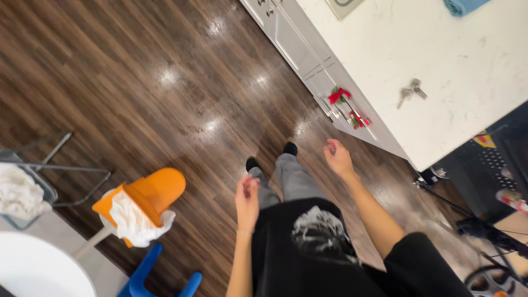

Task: The person retrieves a dark bag and a white garment from a drawer and a chair, spreads the garment out, and places it inside the bag.

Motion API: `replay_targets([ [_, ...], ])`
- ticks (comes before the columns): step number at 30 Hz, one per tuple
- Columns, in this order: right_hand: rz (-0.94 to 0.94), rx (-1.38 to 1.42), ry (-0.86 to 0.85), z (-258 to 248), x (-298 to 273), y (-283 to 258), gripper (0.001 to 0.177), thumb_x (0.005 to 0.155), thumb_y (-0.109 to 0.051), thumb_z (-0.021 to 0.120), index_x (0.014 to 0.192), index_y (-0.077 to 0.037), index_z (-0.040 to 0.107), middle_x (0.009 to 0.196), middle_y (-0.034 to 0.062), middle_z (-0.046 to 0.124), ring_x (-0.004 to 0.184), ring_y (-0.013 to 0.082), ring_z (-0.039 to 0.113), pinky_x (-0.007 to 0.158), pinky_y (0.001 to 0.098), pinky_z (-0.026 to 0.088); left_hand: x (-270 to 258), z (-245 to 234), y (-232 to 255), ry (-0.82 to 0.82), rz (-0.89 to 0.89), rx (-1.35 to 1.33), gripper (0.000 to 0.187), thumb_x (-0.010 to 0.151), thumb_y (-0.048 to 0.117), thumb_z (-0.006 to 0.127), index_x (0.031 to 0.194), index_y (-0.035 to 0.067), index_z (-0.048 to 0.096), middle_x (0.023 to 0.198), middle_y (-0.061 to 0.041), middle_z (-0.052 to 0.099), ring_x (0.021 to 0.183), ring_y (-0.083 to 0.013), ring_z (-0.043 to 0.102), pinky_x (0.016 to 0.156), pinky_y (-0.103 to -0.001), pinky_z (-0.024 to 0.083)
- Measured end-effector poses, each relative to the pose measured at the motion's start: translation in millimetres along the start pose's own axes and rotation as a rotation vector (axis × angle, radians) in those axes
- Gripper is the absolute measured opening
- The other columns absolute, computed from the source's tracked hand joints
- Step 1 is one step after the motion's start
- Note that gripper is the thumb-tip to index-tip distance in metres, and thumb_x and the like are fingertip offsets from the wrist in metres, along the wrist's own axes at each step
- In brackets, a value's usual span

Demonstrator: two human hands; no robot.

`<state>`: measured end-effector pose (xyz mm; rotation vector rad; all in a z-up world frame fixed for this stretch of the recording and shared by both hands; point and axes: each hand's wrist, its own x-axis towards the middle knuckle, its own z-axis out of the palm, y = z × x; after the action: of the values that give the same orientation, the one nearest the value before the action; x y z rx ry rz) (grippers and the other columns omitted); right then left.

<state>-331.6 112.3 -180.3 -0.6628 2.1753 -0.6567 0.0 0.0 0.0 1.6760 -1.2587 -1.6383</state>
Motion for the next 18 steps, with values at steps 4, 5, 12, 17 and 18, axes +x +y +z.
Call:
replay_targets([
  [4,-0.045,-0.168,0.051,24.4,44.3,24.4,0.052,0.094,-0.034,0.065,0.138,-0.007,0.058,0.123,0.0182,0.07,0.113,0.0396,0.067,0.096,0.0487,0.053,18.1,7.3,-12.2,-0.04,-0.108,-0.013,0.034,0.101,0.014,0.059,0.133,0.004,0.057,0.111,-0.008,0.073,0.092,-0.0145,0.065,0.084,-0.029,0.053],
  [5,-0.02,-0.206,0.061,29.3,65.3,31.3,0.054,0.093,-0.033,0.065,0.138,-0.006,0.057,0.126,0.0189,0.068,0.114,0.0407,0.065,0.097,0.0495,0.051,29.2,10.8,-17.6,-0.056,-0.147,0.013,0.035,0.1,0.015,0.059,0.133,0.004,0.057,0.111,-0.008,0.073,0.093,-0.0142,0.066,0.085,-0.029,0.053],
  [12,0.077,-0.299,0.064,88.6,231.1,137.5,0.073,0.097,-0.041,0.068,0.153,-0.001,0.043,0.148,0.0317,0.048,0.138,0.0467,0.043,0.114,0.049,0.035,122.8,32.3,-110.3,-0.14,-0.276,0.056,0.034,0.102,0.019,0.057,0.131,0.001,0.058,0.112,-0.011,0.073,0.095,-0.016,0.069,0.092,-0.03,0.054],
  [17,0.1,-0.317,0.057,145.2,271.4,187.9,0.087,0.097,-0.042,0.074,0.158,0.003,0.031,0.156,0.0311,0.04,0.145,0.0473,0.036,0.119,0.0481,0.03,141.0,29.1,-170.8,-0.169,-0.383,0.07,0.032,0.104,0.018,0.056,0.131,0.0,0.058,0.115,-0.012,0.072,0.099,-0.0167,0.067,0.094,-0.03,0.051],
  [18,0.079,-0.373,0.097,151.1,275.5,184.9,0.092,0.094,-0.041,0.078,0.157,0.004,0.029,0.155,0.0322,0.039,0.145,0.0492,0.034,0.117,0.0502,0.028,146.0,30.7,-178.6,-0.191,-0.399,0.072,0.033,0.103,0.018,0.056,0.131,0.001,0.058,0.116,-0.012,0.072,0.099,-0.0169,0.066,0.094,-0.03,0.051],
])
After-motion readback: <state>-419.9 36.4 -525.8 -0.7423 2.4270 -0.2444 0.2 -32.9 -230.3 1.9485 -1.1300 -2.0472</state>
